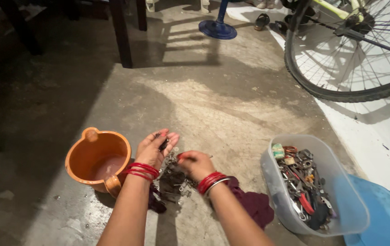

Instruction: The person sits on the floor and repeatedly picks up small metal parts from a pile, wipes them with a dark cloth, and places them into a clear plastic container. The person occasionally dips the cloth into an orange bucket of water to clean it.

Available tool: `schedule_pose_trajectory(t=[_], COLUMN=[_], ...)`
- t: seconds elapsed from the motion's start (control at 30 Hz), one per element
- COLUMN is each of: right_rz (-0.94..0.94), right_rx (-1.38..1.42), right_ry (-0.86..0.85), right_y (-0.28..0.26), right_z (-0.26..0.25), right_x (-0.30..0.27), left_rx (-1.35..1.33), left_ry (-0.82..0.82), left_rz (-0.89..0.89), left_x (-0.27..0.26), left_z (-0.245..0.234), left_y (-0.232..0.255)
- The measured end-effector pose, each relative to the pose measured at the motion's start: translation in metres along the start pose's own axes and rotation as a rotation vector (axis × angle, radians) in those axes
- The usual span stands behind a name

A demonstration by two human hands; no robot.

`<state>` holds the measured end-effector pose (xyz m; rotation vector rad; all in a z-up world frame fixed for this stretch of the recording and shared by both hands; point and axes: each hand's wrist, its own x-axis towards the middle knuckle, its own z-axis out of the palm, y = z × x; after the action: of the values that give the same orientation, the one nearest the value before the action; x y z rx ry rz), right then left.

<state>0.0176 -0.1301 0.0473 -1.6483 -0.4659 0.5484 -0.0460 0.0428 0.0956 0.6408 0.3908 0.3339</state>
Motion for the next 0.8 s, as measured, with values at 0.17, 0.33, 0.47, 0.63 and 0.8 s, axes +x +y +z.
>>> schedule_pose_trajectory(t=[0.17, 0.33, 0.47, 0.63, 0.8], right_rz=[-0.439, -0.376, -0.325, -0.146, 0.098], right_rx=[-0.639, -1.004, -0.648, 0.166, 1.069], right_ry=[-0.254, -0.106, -0.074, 0.058, 0.058], right_y=[-0.019, -0.032, -0.02, -0.033, -0.096], right_z=[0.09, 0.128, 0.103, 0.047, -0.03], right_x=[-0.026, -0.044, -0.032, -0.004, -0.009], left_rx=[-0.047, -0.188, -0.239, -0.266, -0.177], left_ry=[-0.032, -0.025, -0.012, -0.037, -0.051], left_rz=[0.024, 0.018, 0.024, 0.083, 0.103], left_x=[-0.003, -0.003, 0.003, 0.012, 0.027], left_z=[-0.002, -0.013, -0.019, -0.015, -0.016], left_y=[0.022, 0.032, 0.04, 0.041, 0.024])
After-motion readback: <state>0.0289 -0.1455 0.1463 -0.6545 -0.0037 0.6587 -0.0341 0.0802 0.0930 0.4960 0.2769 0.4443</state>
